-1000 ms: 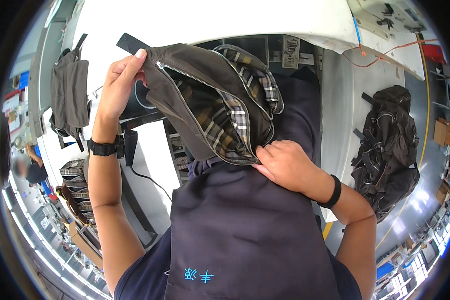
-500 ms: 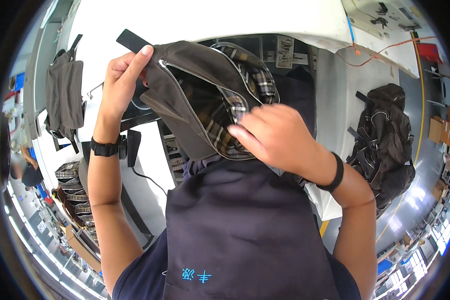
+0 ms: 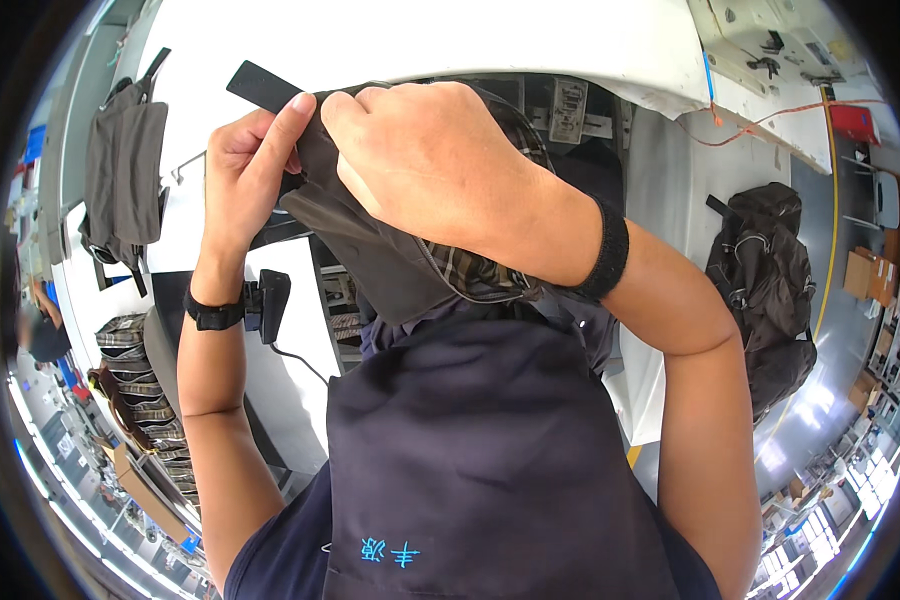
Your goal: Using an industrial sewing machine to assemble components of a fabric bag.
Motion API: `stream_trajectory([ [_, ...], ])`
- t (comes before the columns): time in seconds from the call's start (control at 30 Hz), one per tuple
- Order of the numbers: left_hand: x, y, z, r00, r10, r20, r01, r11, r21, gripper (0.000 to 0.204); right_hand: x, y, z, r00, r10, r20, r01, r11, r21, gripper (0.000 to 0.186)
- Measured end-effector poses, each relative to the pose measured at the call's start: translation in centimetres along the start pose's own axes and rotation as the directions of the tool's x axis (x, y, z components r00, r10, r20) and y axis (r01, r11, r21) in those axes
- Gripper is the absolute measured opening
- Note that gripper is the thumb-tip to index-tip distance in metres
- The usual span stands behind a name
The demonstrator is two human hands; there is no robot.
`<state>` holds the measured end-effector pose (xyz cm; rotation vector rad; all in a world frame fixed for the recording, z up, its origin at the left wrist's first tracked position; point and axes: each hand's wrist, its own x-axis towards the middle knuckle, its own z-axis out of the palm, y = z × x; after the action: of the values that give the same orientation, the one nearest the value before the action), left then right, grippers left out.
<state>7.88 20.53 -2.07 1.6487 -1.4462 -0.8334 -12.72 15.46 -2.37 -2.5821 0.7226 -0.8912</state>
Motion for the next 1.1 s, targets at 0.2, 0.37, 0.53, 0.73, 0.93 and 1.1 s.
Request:
stream_trajectory([
  [0.2,-0.4,0.1,0.3,0.999,0.026,-0.044,-0.024,0.998,0.054,0.045,0.8,-0.9,0.2,0.998,0.043,0.054,-0.034,0.987,-0.157,0.010],
  [0.37,-0.4,-0.1,0.4,0.991,0.109,-0.081,-0.104,0.993,0.055,0.041,1.2,-1.0,0.4,0.998,0.001,0.063,0.015,0.968,-0.251,0.015],
  [0.53,-0.5,-0.4,0.7,0.987,0.123,-0.098,-0.116,0.990,0.078,0.041,1.4,-1.3,0.9,0.995,-0.075,0.069,0.095,0.928,-0.359,0.016],
  [0.73,-0.7,-1.2,0.8,0.986,0.059,-0.157,-0.050,0.997,0.059,0.044,0.7,-1.3,1.3,0.991,0.063,0.115,-0.024,0.949,-0.315,0.020],
  [0.93,1.1,-5.1,-3.3,0.975,-0.041,-0.219,0.039,0.999,-0.013,0.051,-6.4,-1.9,-2.4,0.937,0.146,0.317,-0.049,0.955,-0.293,0.016],
  [1.1,0.9,-7.9,-4.2,0.973,-0.179,-0.147,0.137,0.956,-0.258,0.046,-11.0,-3.6,-3.9,0.894,0.252,0.371,-0.131,0.938,-0.322,0.021],
])
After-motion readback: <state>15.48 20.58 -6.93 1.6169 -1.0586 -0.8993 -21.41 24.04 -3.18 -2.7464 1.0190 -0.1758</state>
